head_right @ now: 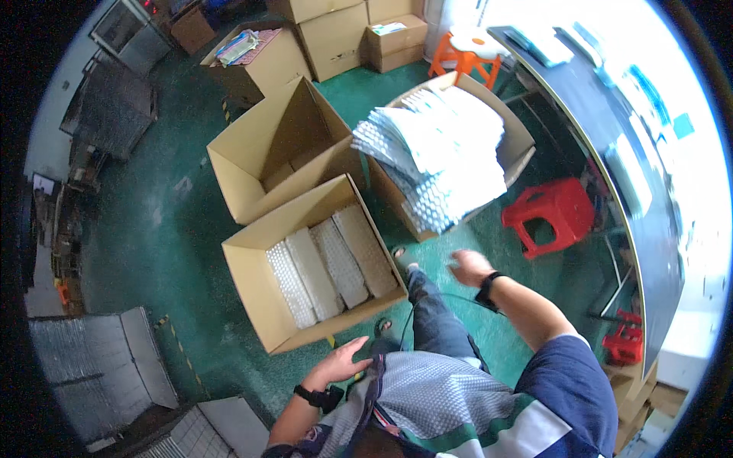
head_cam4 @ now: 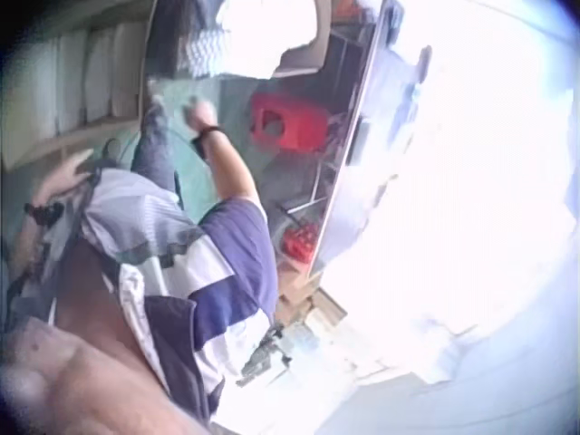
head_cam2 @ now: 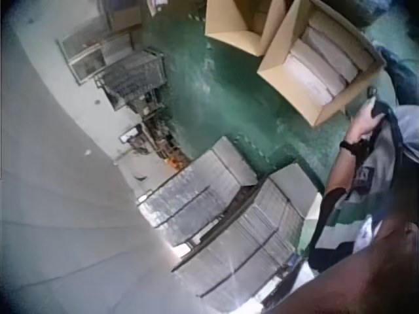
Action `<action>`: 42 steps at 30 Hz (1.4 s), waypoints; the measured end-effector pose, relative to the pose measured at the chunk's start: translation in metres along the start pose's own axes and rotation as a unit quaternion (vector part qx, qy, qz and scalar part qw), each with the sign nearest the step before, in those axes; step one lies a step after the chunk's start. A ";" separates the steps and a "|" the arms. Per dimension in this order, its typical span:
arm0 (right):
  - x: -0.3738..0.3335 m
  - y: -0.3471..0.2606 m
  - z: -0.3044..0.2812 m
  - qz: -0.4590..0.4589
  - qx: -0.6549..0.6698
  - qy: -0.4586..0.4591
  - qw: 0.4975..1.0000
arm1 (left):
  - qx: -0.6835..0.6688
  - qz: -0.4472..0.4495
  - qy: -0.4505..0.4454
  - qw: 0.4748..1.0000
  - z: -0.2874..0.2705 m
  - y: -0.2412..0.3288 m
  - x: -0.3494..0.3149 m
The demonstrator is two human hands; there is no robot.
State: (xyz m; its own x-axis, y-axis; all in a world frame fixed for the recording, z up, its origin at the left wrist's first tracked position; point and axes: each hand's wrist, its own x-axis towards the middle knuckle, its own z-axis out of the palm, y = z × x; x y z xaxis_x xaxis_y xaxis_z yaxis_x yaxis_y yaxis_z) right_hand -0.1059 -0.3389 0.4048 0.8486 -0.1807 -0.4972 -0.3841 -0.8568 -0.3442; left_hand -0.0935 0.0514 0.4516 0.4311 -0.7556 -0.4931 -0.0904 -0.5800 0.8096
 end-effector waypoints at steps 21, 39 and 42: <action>-0.506 0.027 0.365 0.585 0.421 0.129 0.681 | 0.434 0.166 -0.343 0.817 0.120 0.166 0.011; -0.671 0.033 0.459 0.642 0.430 0.357 0.525 | 0.456 0.406 -0.481 0.630 0.369 0.265 -0.045; -0.671 0.015 0.465 0.650 0.459 0.408 0.447 | 0.450 0.452 -0.516 0.571 0.408 0.291 -0.035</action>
State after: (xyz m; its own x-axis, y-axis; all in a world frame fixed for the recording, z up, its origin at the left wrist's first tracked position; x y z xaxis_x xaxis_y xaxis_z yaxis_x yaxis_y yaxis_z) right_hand -0.8504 -0.0062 0.3631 -0.6030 -0.6755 -0.4245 -0.4158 0.7202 -0.5554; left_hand -0.5012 -0.2147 0.5745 -0.8744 -0.3777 -0.3044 -0.4830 0.6190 0.6194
